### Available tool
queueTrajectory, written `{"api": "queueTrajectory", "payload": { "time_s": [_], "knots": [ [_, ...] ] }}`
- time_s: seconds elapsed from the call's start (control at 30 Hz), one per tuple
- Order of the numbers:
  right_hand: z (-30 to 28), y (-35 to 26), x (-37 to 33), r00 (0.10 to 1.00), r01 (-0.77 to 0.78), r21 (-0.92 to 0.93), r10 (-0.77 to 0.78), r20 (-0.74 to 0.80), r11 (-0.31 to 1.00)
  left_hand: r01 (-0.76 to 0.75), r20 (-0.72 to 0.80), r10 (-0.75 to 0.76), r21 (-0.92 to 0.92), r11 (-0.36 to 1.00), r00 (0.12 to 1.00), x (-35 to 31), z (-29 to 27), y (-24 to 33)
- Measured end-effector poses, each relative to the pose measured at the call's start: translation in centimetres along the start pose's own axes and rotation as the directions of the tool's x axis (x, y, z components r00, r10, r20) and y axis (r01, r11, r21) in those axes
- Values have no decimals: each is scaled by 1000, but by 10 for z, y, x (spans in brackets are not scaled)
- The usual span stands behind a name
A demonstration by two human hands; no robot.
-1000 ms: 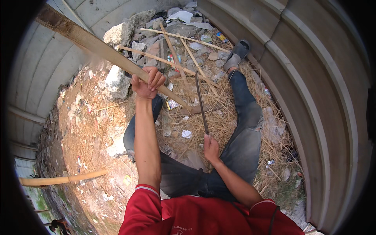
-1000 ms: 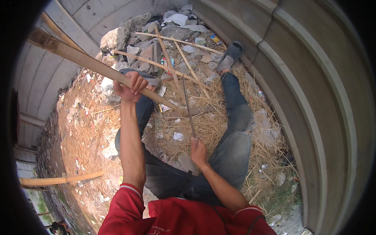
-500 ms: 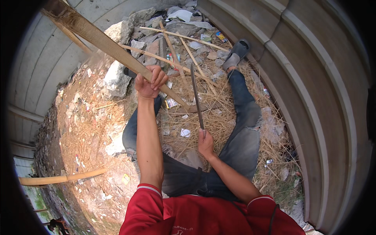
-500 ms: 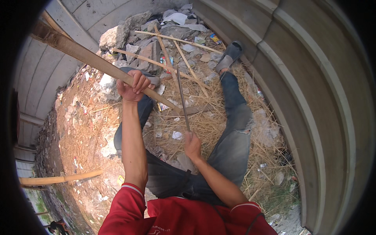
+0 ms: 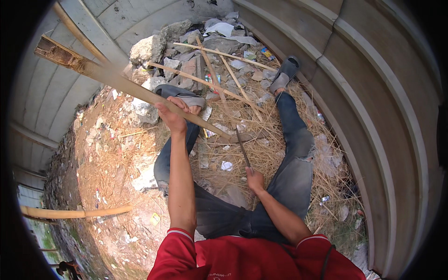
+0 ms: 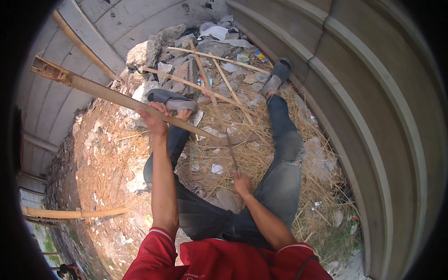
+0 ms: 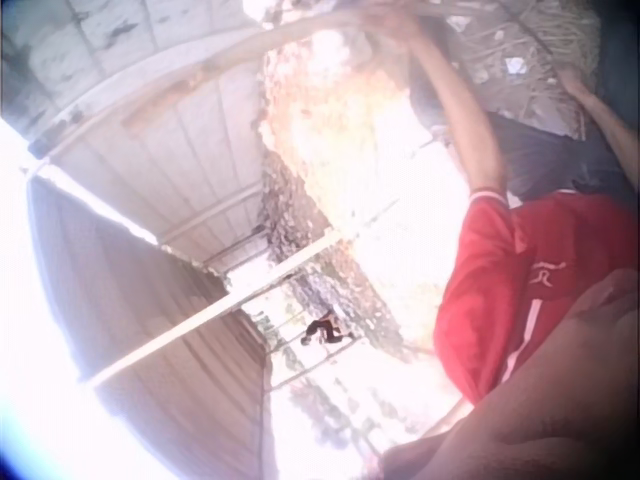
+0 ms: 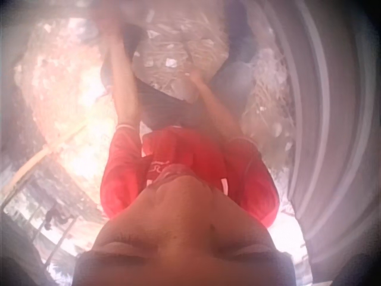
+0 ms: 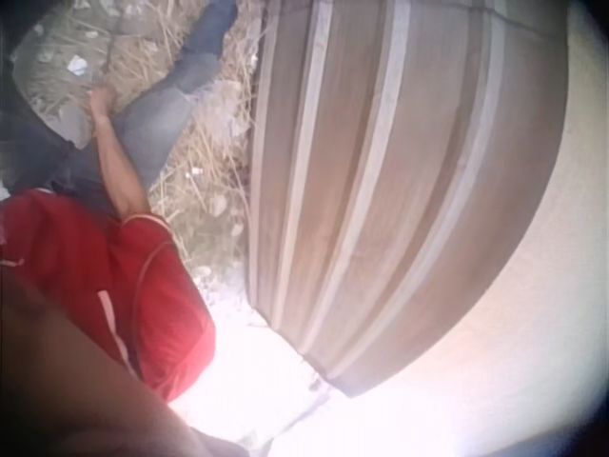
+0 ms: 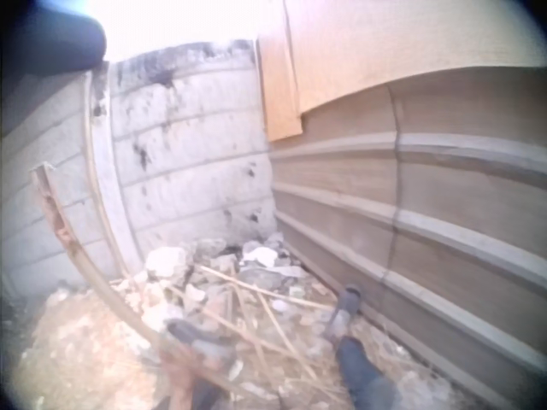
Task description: The person sits on the ground and uses a knife to scrape and split thin bamboo strips. They repeatedly hold the strips against their legs to shave the surface and then use the knife to split the strips lengthwise into thinner pieces.
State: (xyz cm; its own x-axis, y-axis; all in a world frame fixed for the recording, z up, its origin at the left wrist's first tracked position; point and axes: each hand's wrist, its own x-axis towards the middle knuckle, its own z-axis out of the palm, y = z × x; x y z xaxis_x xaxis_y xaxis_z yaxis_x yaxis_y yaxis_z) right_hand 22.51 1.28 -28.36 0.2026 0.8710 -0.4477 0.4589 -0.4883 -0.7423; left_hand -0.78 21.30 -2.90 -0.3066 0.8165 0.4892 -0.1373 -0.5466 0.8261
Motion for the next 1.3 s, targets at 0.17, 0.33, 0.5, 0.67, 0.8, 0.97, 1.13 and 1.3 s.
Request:
{"api": "queueTrajectory", "payload": {
  "time_s": [0.17,0.33,0.5,0.67,0.8,0.97,1.13,1.3],
  "knots": [
    [10,-9,-14,990,132,-54,-134,-48,990,-35,-84,37,24,999,996,-8,-1,8],
    [21,22,2,999,32,-148,-33,-6,988,-64,-226,103,174,983,969,-16,17,32],
    [13,14,3,998,-38,-176,29,-56,984,-95,-278,158,228,969,947,-17,15,96],
    [-6,-4,7,997,-59,-70,55,-59,996,-74,-129,90,127,989,987,-18,3,72],
    [-15,18,23,970,-145,128,166,-175,981,-51,-59,54,45,998,997,-17,27,26],
    [-11,8,15,968,-188,128,206,-145,974,-44,18,41,203,978,999,-12,33,11],
    [-16,-6,6,972,-166,143,186,-142,976,-290,-36,320,336,896,947,18,47,45],
    [-24,-20,-7,992,-43,122,57,-114,992,-399,-112,448,302,866,887,72,63,110]
  ]
}}
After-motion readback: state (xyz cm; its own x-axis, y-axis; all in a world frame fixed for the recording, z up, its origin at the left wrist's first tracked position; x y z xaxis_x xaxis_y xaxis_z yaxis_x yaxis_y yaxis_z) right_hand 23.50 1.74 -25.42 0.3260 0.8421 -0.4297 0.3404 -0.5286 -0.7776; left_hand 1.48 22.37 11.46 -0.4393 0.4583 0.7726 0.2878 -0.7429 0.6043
